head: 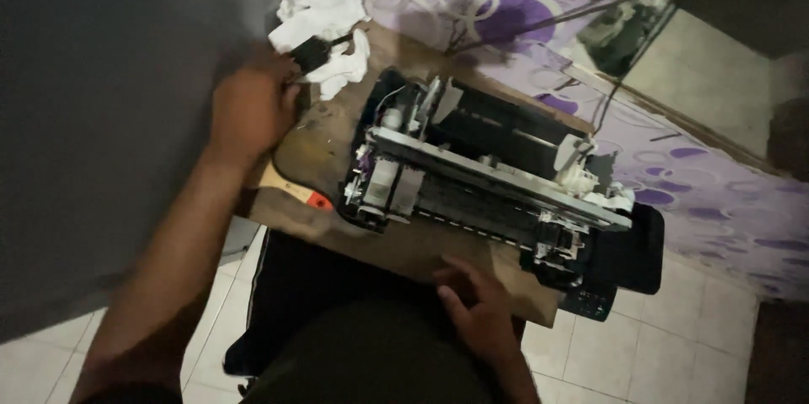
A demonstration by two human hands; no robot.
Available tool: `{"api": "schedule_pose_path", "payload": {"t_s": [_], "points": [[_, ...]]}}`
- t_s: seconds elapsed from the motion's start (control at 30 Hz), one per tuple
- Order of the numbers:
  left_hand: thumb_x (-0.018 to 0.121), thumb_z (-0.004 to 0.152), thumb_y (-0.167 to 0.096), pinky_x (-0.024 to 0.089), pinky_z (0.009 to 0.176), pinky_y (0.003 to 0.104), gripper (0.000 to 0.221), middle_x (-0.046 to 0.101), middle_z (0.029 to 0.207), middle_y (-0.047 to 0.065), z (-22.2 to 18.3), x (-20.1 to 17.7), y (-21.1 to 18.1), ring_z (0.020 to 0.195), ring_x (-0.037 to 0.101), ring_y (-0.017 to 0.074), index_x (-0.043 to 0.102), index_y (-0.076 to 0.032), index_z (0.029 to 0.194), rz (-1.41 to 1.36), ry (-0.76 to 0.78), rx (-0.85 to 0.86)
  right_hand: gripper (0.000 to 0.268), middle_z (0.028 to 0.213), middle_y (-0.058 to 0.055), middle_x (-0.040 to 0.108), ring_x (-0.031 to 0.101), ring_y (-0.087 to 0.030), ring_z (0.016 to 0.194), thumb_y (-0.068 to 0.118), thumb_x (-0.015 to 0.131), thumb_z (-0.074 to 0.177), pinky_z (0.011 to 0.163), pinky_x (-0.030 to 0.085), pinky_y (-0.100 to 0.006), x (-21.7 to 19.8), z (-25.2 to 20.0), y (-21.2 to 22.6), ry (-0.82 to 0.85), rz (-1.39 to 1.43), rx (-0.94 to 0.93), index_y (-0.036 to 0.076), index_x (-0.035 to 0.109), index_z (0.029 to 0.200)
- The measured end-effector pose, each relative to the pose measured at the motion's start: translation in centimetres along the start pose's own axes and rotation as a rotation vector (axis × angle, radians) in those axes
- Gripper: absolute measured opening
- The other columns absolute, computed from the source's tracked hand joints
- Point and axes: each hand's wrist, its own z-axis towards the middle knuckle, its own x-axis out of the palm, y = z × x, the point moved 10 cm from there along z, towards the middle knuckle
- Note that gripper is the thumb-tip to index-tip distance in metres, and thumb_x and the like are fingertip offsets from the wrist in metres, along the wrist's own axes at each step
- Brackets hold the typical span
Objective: Reassembling the internal carriage and components of an inkjet printer using a screwdriver.
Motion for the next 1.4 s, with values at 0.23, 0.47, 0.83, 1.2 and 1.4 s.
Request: {"api": "schedule_pose_path", "payload": {"t_s": [0.23, 0.47, 0.83, 1.2, 1.4], "points": [[0.067, 0.084, -0.015, 0.055, 0.063, 0.056, 0.035, 0.067, 0.12, 0.019, -3.2, 4.4, 2.3, 0.084, 0.069, 0.0447, 0.076, -0.013, 0.118, -0.036, 0.176, -0.155, 0.048, 0.113, -0.002, 0.079, 0.076, -0.017, 0.103, 0.023, 0.074, 0.089, 0.09, 0.059, -0.035, 1.1, 1.3, 2.8, 0.063, -0.103, -0.218, 0.017, 0.063, 0.136], [0.073, 0.082, -0.014, 0.055, 0.065, 0.05, 0.022, 0.071, 0.111, 0.008, -3.3, 4.1, 2.4, 0.086, 0.071, 0.0373, 0.079, -0.017, 0.103, -0.127, 0.135, -0.146, 0.05, 0.121, -0.005, 0.077, 0.075, -0.018, 0.11, 0.023, 0.07, 0.092, 0.094, 0.06, -0.036, 1.3, 1.4, 2.9, 0.142, -0.073, -0.169, 0.017, 0.059, 0.14], [0.085, 0.08, -0.013, 0.052, 0.068, 0.037, 0.021, 0.071, 0.103, 0.002, -4.1, 5.1, 1.9, 0.097, 0.068, 0.0232, 0.082, -0.016, 0.1, -0.227, 0.003, -0.089, 0.049, 0.128, -0.007, 0.071, 0.071, -0.02, 0.112, 0.026, 0.066, 0.093, 0.088, 0.061, -0.034, 2.4, 1.5, 3.6, 0.226, -0.092, -0.061, 0.018, 0.059, 0.141], [0.068, 0.089, -0.004, 0.049, 0.063, 0.047, 0.006, 0.066, 0.1, 0.015, -3.8, 2.5, 0.0, 0.086, 0.064, 0.0346, 0.071, -0.007, 0.093, -0.174, 0.029, -0.107, 0.05, 0.124, -0.005, 0.075, 0.069, -0.021, 0.114, 0.029, 0.066, 0.093, 0.096, 0.053, -0.038, 2.8, 1.1, 2.4, 0.25, -0.09, -0.149, 0.019, 0.059, 0.142], [0.075, 0.083, -0.007, 0.047, 0.061, 0.049, 0.008, 0.067, 0.089, 0.013, -4.4, 2.7, -0.2, 0.085, 0.064, 0.0338, 0.068, -0.005, 0.085, -0.09, -0.01, -0.021, 0.051, 0.13, -0.004, 0.072, 0.071, -0.018, 0.117, 0.026, 0.063, 0.094, 0.098, 0.058, -0.038, 3.5, 1.3, 3.8, 0.371, -0.177, 0.058, 0.02, 0.055, 0.144]]}}
